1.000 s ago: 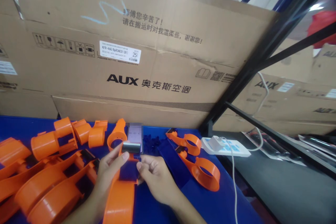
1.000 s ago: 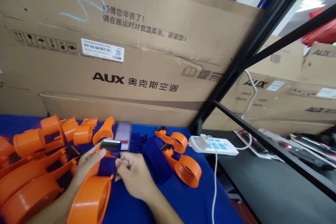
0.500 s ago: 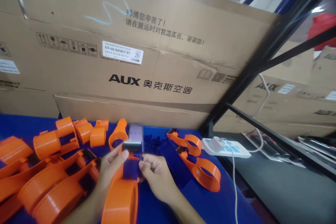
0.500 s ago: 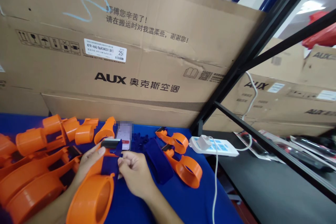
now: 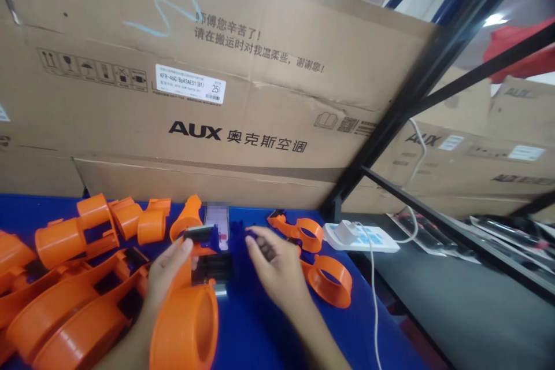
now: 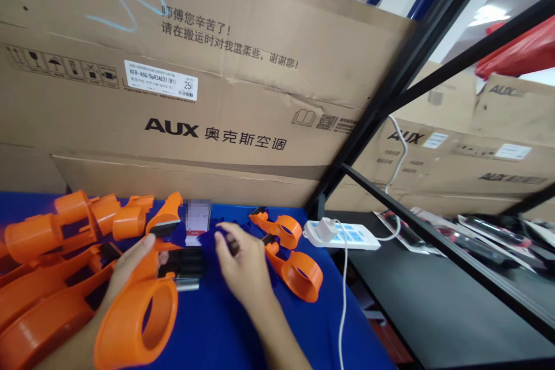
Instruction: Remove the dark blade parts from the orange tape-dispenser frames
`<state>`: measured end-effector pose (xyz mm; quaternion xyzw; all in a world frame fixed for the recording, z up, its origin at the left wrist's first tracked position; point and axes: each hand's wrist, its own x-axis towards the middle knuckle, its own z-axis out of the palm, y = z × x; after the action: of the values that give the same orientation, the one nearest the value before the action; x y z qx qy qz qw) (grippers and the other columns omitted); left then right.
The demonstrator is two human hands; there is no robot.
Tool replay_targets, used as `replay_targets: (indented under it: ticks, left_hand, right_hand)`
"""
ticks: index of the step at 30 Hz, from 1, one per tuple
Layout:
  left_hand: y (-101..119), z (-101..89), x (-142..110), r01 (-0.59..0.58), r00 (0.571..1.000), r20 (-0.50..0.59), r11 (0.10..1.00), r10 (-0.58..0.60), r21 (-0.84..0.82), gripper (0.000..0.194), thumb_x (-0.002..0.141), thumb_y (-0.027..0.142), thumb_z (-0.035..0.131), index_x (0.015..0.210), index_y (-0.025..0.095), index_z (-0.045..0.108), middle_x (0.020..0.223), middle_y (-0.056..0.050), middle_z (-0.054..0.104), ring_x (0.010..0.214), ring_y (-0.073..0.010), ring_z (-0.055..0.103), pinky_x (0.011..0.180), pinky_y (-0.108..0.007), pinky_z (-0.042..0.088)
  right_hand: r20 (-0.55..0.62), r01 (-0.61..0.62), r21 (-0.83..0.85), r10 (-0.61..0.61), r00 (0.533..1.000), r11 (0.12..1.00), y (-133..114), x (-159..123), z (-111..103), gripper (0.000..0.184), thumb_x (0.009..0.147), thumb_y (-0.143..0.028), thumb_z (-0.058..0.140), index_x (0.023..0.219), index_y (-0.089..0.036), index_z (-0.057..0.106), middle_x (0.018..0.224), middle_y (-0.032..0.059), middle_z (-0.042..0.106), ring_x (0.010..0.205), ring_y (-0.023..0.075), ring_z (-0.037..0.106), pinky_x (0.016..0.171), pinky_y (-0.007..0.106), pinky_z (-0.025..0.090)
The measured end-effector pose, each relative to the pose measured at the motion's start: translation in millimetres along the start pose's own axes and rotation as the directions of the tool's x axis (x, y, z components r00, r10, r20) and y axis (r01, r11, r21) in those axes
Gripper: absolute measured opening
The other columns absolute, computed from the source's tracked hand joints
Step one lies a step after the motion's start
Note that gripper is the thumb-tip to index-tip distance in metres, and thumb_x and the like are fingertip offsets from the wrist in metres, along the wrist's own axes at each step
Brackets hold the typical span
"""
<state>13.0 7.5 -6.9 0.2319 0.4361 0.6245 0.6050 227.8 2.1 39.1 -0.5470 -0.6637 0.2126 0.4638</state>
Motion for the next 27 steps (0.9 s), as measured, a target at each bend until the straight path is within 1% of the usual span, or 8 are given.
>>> replay_targets:
  ticks: [2, 5, 8, 10, 14, 21, 24, 27]
  left_hand:
    - [-2, 0.7, 0, 0.055, 0.998, -0.042, 0.998, -0.054, 0.006, 0.05, 0.066, 0.049, 0.094, 0.1, 0.016, 0.08, 0.07, -0.004, 0.075, 0.06, -0.0199, 0.07, 0.054, -0.027, 0.056]
    - [-5, 0.6, -1, 0.046, 0.999, -0.023, 0.999, -0.046, 0.005, 0.052, 0.064, 0.047, 0.096, 0.101, 0.016, 0.08, 0.069, -0.002, 0.075, 0.059, -0.0179, 0.069, 0.056, -0.026, 0.056]
    - [-7, -0.8, -2, -0.01, 1.0, 0.013, 0.998, 0.009, 0.056, 0.053, 0.063, 0.048, 0.096, 0.102, 0.016, 0.082, 0.066, -0.001, 0.072, 0.061, -0.0176, 0.068, 0.058, -0.025, 0.056]
    - [-8, -1.3, -3, -0.03, 0.999, 0.03, 0.997, 0.028, 0.073, 0.053, 0.064, 0.048, 0.096, 0.103, 0.015, 0.082, 0.065, -0.001, 0.072, 0.061, -0.0171, 0.067, 0.058, -0.024, 0.056]
    - [-7, 0.7, -5, -0.01, 1.0, -0.005, 0.999, 0.01, 0.048, 0.053, 0.062, 0.046, 0.097, 0.103, 0.016, 0.083, 0.07, -0.002, 0.075, 0.064, -0.0169, 0.068, 0.063, -0.024, 0.057]
    - [-6, 1.8, -4, -0.019, 1.0, 0.001, 0.998, 0.019, 0.052, 0.049, 0.061, 0.045, 0.097, 0.099, 0.016, 0.083, 0.067, -0.001, 0.072, 0.062, -0.0166, 0.067, 0.062, -0.024, 0.056]
    - [-5, 0.1, -1, -0.01, 1.0, -0.014, 0.998, 0.011, 0.054, 0.051, 0.061, 0.046, 0.097, 0.099, 0.015, 0.082, 0.063, 0.0, 0.071, 0.06, -0.0171, 0.066, 0.059, -0.024, 0.055]
    - [-4, -1.3, 1, 0.003, 1.0, -0.018, 0.999, -0.002, 0.05, 0.046, 0.061, 0.046, 0.097, 0.091, 0.014, 0.081, 0.064, -0.001, 0.072, 0.06, -0.0165, 0.067, 0.059, -0.022, 0.055]
  right_hand:
    - [-0.063, 0.055, -0.147, -0.065, 0.996, 0.988, 8, 10, -21, 0.031, 0.098, -0.043, 0.064, 0.117, -0.023, 0.077, 0.102, 0.0086, 0.078, 0.088, 0.0239, 0.071, 0.083, 0.035, 0.055]
    - [-0.09, 0.051, -0.375, -0.091, 0.992, 0.926, 17, 19, -42, 0.031, 0.1, -0.039, 0.059, 0.118, -0.023, 0.078, 0.103, 0.0095, 0.079, 0.09, 0.0271, 0.073, 0.084, 0.039, 0.056]
    - [-0.057, 0.054, -0.583, -0.108, 0.993, 0.811, 23, 20, -45, 0.03, 0.101, -0.033, 0.055, 0.117, -0.023, 0.079, 0.101, 0.0105, 0.077, 0.092, 0.0291, 0.071, 0.085, 0.041, 0.055]
    - [-0.033, 0.067, -0.667, -0.119, 0.992, 0.742, 26, 19, -43, 0.029, 0.101, -0.029, 0.054, 0.116, -0.023, 0.078, 0.101, 0.0111, 0.075, 0.095, 0.0299, 0.07, 0.084, 0.041, 0.054]
    - [0.007, 0.106, -0.715, -0.144, 0.99, 0.691, 31, 19, -39, 0.024, 0.101, -0.026, 0.054, 0.111, -0.022, 0.076, 0.101, 0.0121, 0.071, 0.096, 0.03, 0.066, 0.082, 0.04, 0.053]
    - [0.036, 0.141, -0.669, -0.158, 0.987, 0.73, 37, 20, -37, 0.017, 0.097, -0.02, 0.058, 0.108, -0.021, 0.071, 0.105, 0.0118, 0.067, 0.098, 0.0295, 0.062, 0.088, 0.042, 0.052]
    - [0.048, 0.155, -0.663, -0.165, 0.985, 0.732, 38, 19, -36, 0.018, 0.096, -0.019, 0.059, 0.111, -0.022, 0.069, 0.107, 0.0115, 0.066, 0.099, 0.0292, 0.062, 0.089, 0.042, 0.052]
    - [0.069, 0.156, -0.678, -0.149, 0.986, 0.719, 36, 18, -37, 0.025, 0.094, -0.021, 0.063, 0.119, -0.021, 0.067, 0.111, 0.0124, 0.066, 0.101, 0.0304, 0.062, 0.091, 0.043, 0.051]
